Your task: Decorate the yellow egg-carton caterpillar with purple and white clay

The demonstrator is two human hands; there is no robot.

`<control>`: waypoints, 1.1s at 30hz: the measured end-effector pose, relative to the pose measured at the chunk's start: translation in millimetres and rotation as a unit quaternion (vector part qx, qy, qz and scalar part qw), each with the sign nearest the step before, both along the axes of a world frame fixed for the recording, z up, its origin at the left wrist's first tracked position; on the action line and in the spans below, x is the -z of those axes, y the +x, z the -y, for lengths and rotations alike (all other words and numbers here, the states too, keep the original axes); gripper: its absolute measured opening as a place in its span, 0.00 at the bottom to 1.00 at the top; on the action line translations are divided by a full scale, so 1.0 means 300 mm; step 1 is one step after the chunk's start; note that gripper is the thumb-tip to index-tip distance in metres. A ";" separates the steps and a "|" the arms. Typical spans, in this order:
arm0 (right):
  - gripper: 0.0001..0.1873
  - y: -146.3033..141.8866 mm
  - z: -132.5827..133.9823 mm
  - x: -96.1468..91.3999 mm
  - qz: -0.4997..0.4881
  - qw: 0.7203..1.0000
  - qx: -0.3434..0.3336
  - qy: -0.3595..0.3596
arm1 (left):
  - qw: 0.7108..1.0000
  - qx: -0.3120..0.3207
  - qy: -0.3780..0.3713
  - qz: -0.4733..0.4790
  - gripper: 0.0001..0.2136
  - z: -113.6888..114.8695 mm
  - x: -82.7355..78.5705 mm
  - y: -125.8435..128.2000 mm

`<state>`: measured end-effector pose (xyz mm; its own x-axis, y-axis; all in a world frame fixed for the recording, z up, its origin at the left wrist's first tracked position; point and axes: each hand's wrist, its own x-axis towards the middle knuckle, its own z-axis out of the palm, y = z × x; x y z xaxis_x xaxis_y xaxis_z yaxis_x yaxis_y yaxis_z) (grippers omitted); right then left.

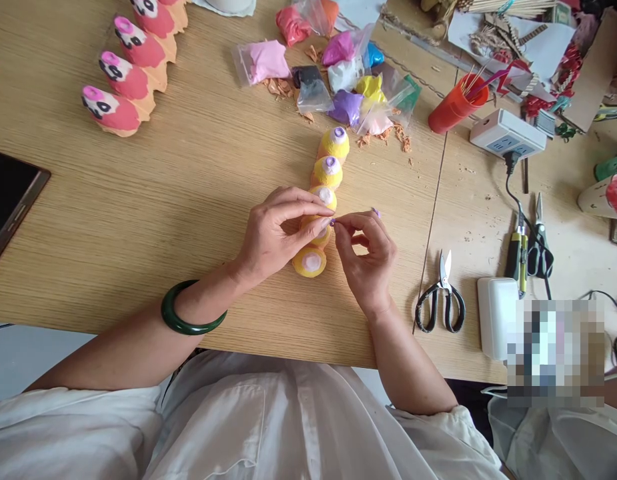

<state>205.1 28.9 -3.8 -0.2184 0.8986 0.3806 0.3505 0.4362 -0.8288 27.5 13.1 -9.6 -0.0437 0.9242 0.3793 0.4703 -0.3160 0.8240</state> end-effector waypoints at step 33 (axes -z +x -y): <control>0.21 -0.005 -0.004 0.012 -0.112 0.977 0.004 -0.182 | 1.000 -0.010 0.000 0.010 0.10 0.012 -0.020 0.002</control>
